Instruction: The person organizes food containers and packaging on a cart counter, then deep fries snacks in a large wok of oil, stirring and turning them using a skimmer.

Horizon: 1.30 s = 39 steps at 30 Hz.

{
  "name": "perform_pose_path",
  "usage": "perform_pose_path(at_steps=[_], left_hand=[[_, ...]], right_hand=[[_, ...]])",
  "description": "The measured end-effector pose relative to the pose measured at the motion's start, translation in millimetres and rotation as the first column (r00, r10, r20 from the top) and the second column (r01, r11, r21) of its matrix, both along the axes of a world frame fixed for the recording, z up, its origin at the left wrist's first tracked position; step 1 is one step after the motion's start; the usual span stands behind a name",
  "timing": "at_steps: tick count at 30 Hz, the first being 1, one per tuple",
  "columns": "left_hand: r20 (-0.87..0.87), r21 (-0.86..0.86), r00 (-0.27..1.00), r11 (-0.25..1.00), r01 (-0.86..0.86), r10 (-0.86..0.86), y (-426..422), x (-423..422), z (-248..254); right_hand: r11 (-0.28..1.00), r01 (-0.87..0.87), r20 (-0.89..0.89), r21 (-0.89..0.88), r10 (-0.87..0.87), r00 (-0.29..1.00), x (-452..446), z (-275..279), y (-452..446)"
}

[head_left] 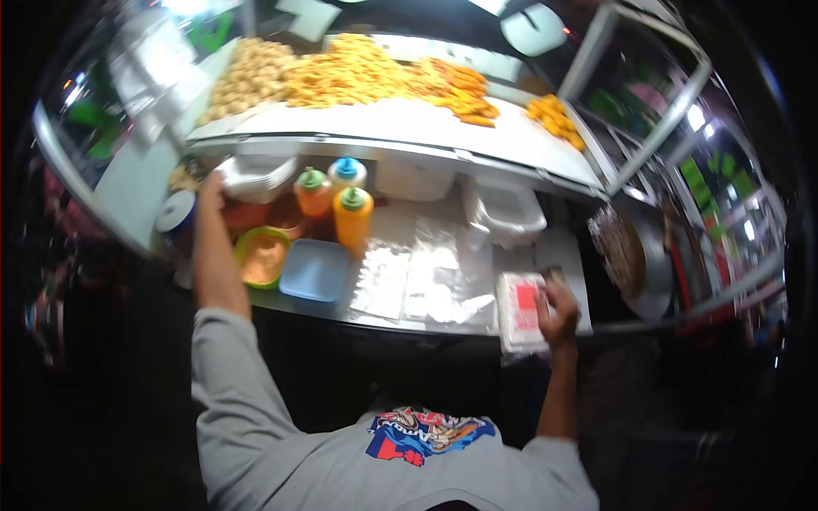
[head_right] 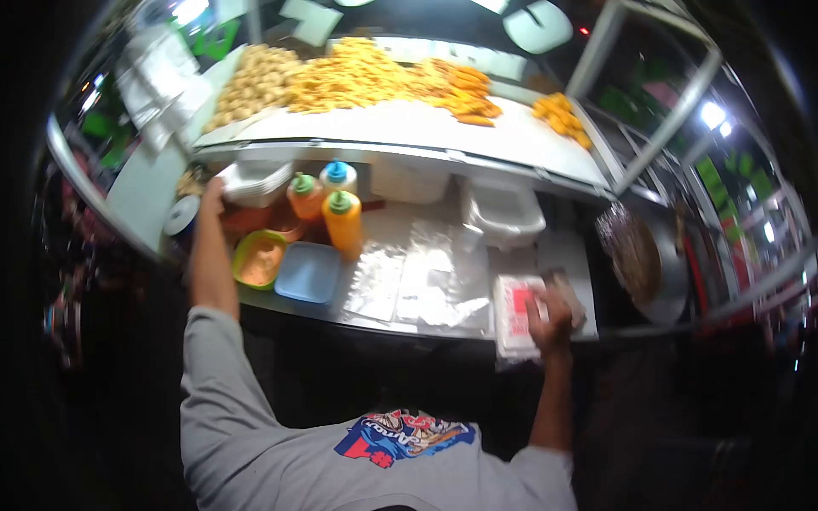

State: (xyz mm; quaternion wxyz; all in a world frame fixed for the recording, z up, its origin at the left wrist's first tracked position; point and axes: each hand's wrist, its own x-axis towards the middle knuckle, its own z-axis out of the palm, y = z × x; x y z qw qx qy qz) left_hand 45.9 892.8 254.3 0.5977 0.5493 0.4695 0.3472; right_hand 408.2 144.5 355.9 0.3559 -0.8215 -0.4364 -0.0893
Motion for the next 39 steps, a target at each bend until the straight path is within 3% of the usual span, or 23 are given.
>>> perform_pose_path(at_steps=[1, 2, 3, 5, 6, 8, 11, 14, 15, 17, 21, 23, 26, 28, 29, 31, 32, 34, 35, 36, 39], left_hand=[[0.053, -0.054, 0.998, 0.998, -0.032, 0.035, 14, -22, -9], [-0.058, -0.099, 0.993, 0.989, -0.108, 0.103, -44, -20, 47], [-0.078, -0.306, 0.992, 0.945, -0.12, 0.101, -53, -30, 65], [-0.167, -0.071, 0.964, 0.973, -0.22, 0.206, -82, -52, 90], [-0.188, -0.057, 0.97, 0.985, -0.165, 0.151, -78, -70, 91], [-0.388, 0.097, 0.877, 0.959, -0.265, 0.282, -109, -85, 116], [-0.257, 0.017, 0.919, 0.952, -0.306, 0.3, -129, -120, 131], [-0.235, 0.126, 0.904, 0.934, -0.335, 0.356, -225, -122, 176], [-0.166, -0.077, 0.942, 0.949, -0.307, 0.291, -242, -129, 182], [-0.125, 0.133, 0.893, 0.899, -0.417, 0.433, -273, -147, 179], [0.007, 0.514, 0.751, 0.642, -0.569, 0.66, -339, -194, 174], [0.085, 0.553, 0.734, 0.581, -0.597, 0.674, -387, -193, 176], [0.179, 0.417, 0.781, 0.673, -0.611, 0.598, -496, -138, 181], [0.013, 0.454, 0.822, 0.729, -0.513, 0.57, -521, -125, 132], [-0.321, 0.511, 0.773, 0.787, -0.344, 0.547, -550, -101, 129], [-0.365, 0.734, 0.718, 0.658, -0.169, 0.593, -620, -18, 119], [-0.086, 0.892, 0.793, 0.401, -0.208, 0.603, -643, 16, 104], [-0.142, 0.863, 0.845, 0.483, -0.149, 0.515, -658, 38, 56], [-0.05, 0.625, 0.878, 0.701, -0.344, 0.475, -679, 60, 67], [0.052, 0.293, 0.885, 0.84, -0.456, 0.462, -697, 82, 80], [0.251, 0.046, 0.879, 0.902, -0.428, 0.405, -714, 110, 61]], right_hand=[[0.998, -0.053, 0.113, 0.03, 0.05, 0.992, 12, 10, 14], [0.996, -0.088, 0.158, -0.031, 0.092, 0.983, 26, 13, 25], [0.992, -0.022, 0.232, -0.127, 0.052, 0.971, 42, 7, 36], [0.965, 0.048, 0.323, -0.259, 0.039, 0.946, 60, 1, 59], [0.953, 0.065, 0.392, -0.296, 0.06, 0.918, 73, -7, 69], [0.925, 0.099, 0.524, -0.368, 0.119, 0.843, 95, -23, 85], [0.93, -0.001, 0.517, -0.368, 0.206, 0.831, 115, -40, 96], [0.886, -0.08, 0.518, -0.457, 0.338, 0.786, 132, -61, 90], [0.903, -0.085, 0.566, -0.421, 0.335, 0.754, 139, -71, 89], [0.932, -0.104, 0.661, -0.347, 0.322, 0.678, 153, -85, 84], [0.893, -0.28, 0.527, -0.354, 0.437, 0.729, 159, -49, 60], [0.869, -0.361, 0.483, -0.339, 0.49, 0.725, 159, -23, 40], [0.857, -0.443, 0.507, -0.263, 0.513, 0.693, 179, -20, 18], [0.844, -0.43, 0.381, -0.322, 0.531, 0.757, 170, 5, -6], [0.84, -0.436, 0.359, -0.322, 0.535, 0.765, 167, 15, -18], [0.833, -0.429, 0.289, -0.349, 0.531, 0.796, 164, 32, -39], [0.834, -0.44, 0.275, -0.333, 0.532, 0.801, 164, 39, -50], [0.838, -0.455, 0.245, -0.301, 0.529, 0.812, 165, 50, -72], [0.84, -0.47, 0.171, -0.27, 0.523, 0.835, 164, 56, -79], [0.843, -0.481, 0.092, -0.24, 0.513, 0.854, 163, 61, -87], [0.829, -0.554, -0.049, -0.079, 0.552, 0.833, 149, 75, -110]])
